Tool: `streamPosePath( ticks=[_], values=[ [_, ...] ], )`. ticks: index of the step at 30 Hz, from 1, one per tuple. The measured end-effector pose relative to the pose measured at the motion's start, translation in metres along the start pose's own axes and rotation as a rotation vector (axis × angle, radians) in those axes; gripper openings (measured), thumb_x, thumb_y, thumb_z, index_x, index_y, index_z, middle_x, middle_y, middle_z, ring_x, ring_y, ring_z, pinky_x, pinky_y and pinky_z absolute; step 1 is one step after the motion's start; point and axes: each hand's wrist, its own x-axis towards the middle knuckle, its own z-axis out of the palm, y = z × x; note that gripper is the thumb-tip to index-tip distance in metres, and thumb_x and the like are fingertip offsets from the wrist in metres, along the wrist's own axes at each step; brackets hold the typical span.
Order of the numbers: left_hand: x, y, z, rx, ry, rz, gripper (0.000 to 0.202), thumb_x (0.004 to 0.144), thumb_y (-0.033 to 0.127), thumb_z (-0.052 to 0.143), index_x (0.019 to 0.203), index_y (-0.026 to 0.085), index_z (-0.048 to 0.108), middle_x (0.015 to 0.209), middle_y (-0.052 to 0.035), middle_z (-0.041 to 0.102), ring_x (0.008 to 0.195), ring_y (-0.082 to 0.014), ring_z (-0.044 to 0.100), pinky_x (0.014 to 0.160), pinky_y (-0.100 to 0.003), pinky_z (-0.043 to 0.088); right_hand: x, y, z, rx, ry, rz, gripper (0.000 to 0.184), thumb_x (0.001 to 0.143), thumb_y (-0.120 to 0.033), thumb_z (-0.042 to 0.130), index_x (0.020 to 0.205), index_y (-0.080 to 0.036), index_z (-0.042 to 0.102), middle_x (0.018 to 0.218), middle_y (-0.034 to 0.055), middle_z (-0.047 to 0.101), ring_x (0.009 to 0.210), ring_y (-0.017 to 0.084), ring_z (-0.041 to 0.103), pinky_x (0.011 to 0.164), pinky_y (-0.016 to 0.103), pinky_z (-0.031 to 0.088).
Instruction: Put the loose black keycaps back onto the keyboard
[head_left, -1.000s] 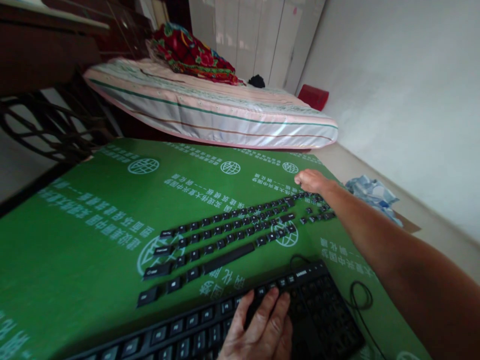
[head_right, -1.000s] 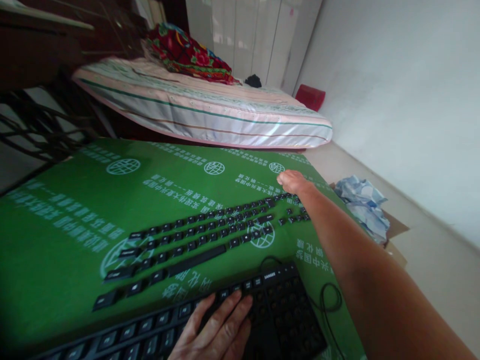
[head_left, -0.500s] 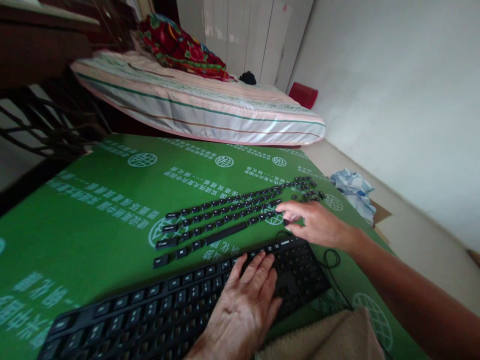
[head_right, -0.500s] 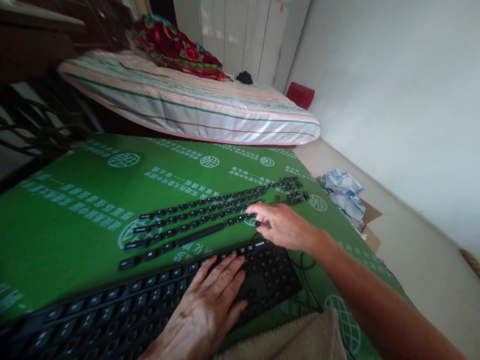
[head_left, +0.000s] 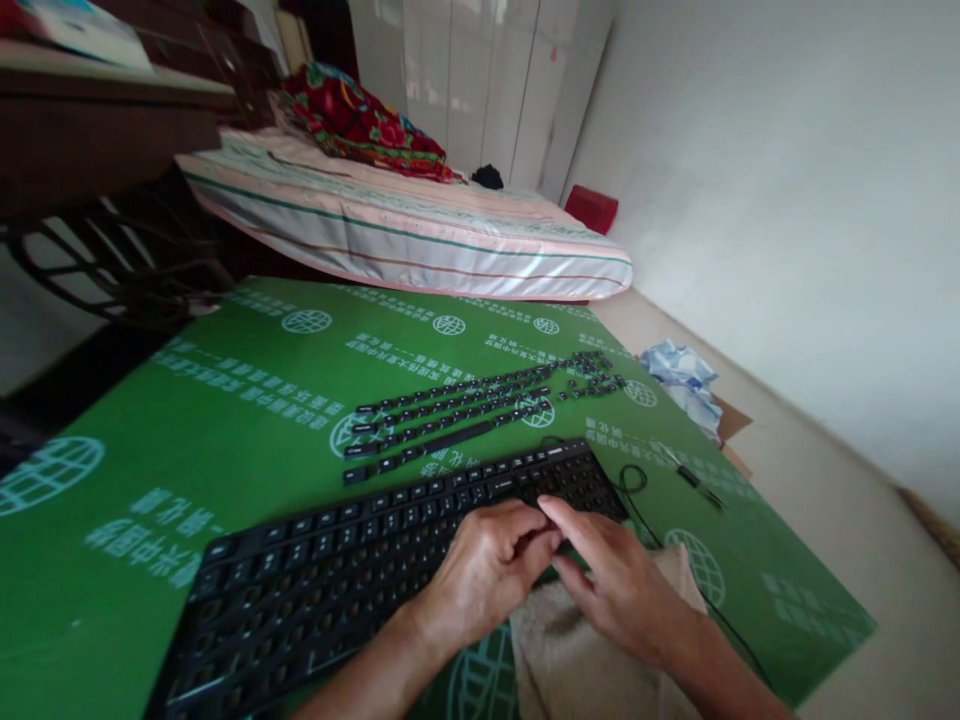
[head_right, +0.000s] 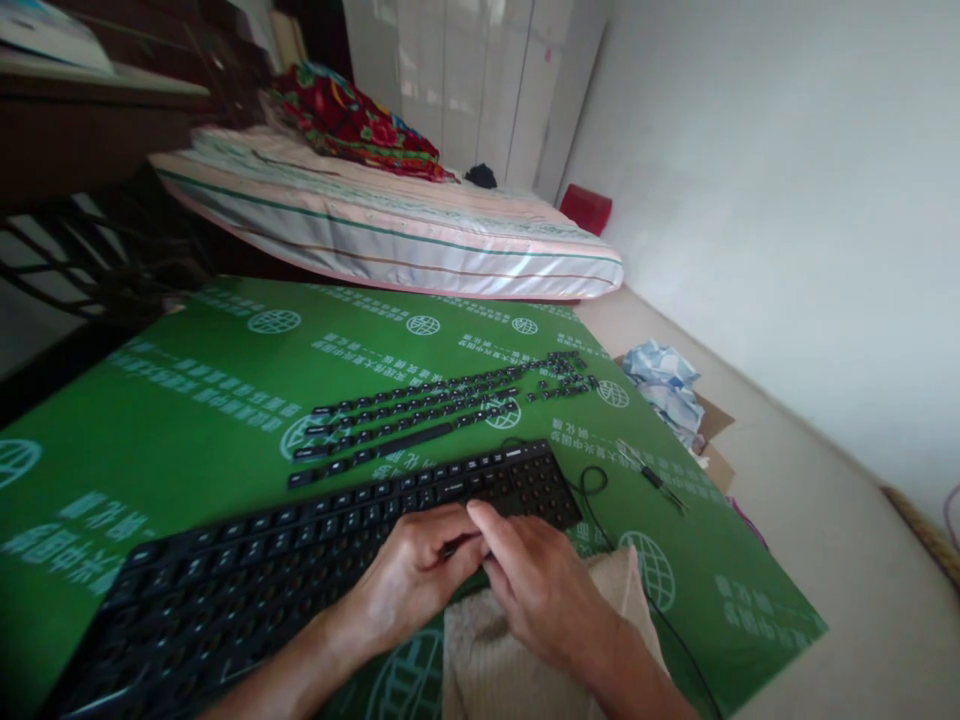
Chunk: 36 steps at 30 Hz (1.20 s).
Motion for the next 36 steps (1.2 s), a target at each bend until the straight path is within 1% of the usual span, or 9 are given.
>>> streamPosePath(
  ticks=[2,6,10,13,16,19,21,30,36],
  values=[
    [-0.001,0.002,0.004,-0.115,-0.029,-0.09,0.019,0.086,0.021,0.052,0.075,0.016,0.067,0.068,-0.0007,0.063,0.066,-0.0133,0.058,0.061,-0.022,0.044,-0.006,-0.004,0.002,-0.008,0.013,0.016,0.054,0.088,-0.008,0.039,0.141,-0.014,0.028,0.1,0.0126,0.069,0.086,0.021,0.067,0.074,0.035,0.059],
    [-0.004,0.001,0.016,-0.34,0.006,-0.256,0.015,0.08,0.021,0.055,0.072,0.015,0.066,0.064,0.0,0.061,0.059,-0.0114,0.054,0.056,-0.02,0.041,-0.015,-0.007,0.004,-0.015,0.028,0.055,0.049,0.09,-0.012,0.04,0.139,-0.015,0.032,0.102,0.0125,0.069,0.088,0.021,0.067,0.074,0.034,0.059],
    [-0.004,0.002,0.025,-0.582,0.008,-0.409,0.009,0.074,0.019,0.059,0.07,0.014,0.065,0.056,0.0016,0.058,0.05,-0.0085,0.048,0.049,-0.019,0.038,-0.023,-0.008,0.007,-0.031,0.061,0.089,0.042,0.092,-0.015,0.04,0.134,-0.015,0.038,0.102,0.0119,0.069,0.089,0.02,0.068,0.073,0.031,0.059],
    [-0.004,0.006,0.027,-0.675,0.021,-0.5,0.007,0.07,0.02,0.061,0.067,0.014,0.062,0.053,0.0023,0.056,0.047,-0.0078,0.048,0.046,-0.017,0.036,-0.028,-0.01,0.01,-0.063,0.114,0.113,0.035,0.094,-0.019,0.041,0.128,-0.014,0.046,0.098,0.0114,0.071,0.085,0.019,0.069,0.07,0.028,0.059],
    [-0.004,0.008,0.028,-0.745,0.024,-0.548,0.011,0.067,0.024,0.064,0.065,0.014,0.059,0.053,0.0017,0.058,0.046,-0.0076,0.048,0.044,-0.017,0.036,-0.033,-0.014,0.01,-0.113,0.207,0.168,0.025,0.093,-0.023,0.047,0.114,-0.014,0.056,0.093,0.0108,0.071,0.082,0.019,0.069,0.071,0.027,0.059],
    [-0.005,0.008,0.03,-0.823,0.028,-0.571,0.019,0.063,0.03,0.068,0.065,0.014,0.058,0.053,0.0011,0.059,0.045,-0.0076,0.049,0.044,-0.018,0.039,-0.037,-0.019,0.008,-0.103,0.24,0.245,0.019,0.092,-0.027,0.05,0.101,-0.015,0.063,0.087,0.0085,0.071,0.076,0.017,0.07,0.067,0.023,0.058],
    [-0.006,0.008,0.031,-0.852,0.033,-0.57,0.022,0.061,0.032,0.07,0.066,0.014,0.059,0.054,0.0005,0.06,0.046,-0.0083,0.051,0.045,-0.018,0.04,-0.038,-0.022,0.008,-0.073,0.239,0.283,0.019,0.092,-0.028,0.051,0.097,-0.016,0.064,0.085,0.0071,0.07,0.075,0.016,0.069,0.066,0.022,0.057],
    [-0.008,0.004,0.033,-0.833,0.05,-0.481,0.02,0.063,0.03,0.071,0.065,0.013,0.062,0.056,0.0021,0.058,0.046,-0.006,0.047,0.047,-0.018,0.039,-0.038,-0.029,0.009,0.043,0.229,0.368,0.017,0.091,-0.027,0.052,0.1,-0.018,0.064,0.081,0.0047,0.07,0.072,0.016,0.068,0.064,0.023,0.055],
    [-0.007,0.003,0.032,-0.847,0.042,-0.465,0.019,0.065,0.03,0.072,0.066,0.013,0.062,0.056,0.0017,0.058,0.048,-0.0065,0.048,0.049,-0.019,0.039,-0.039,-0.027,0.012,0.083,0.219,0.392,0.015,0.09,-0.024,0.053,0.1,-0.019,0.063,0.083,0.0044,0.07,0.073,0.016,0.068,0.066,0.024,0.055]
  ],
)
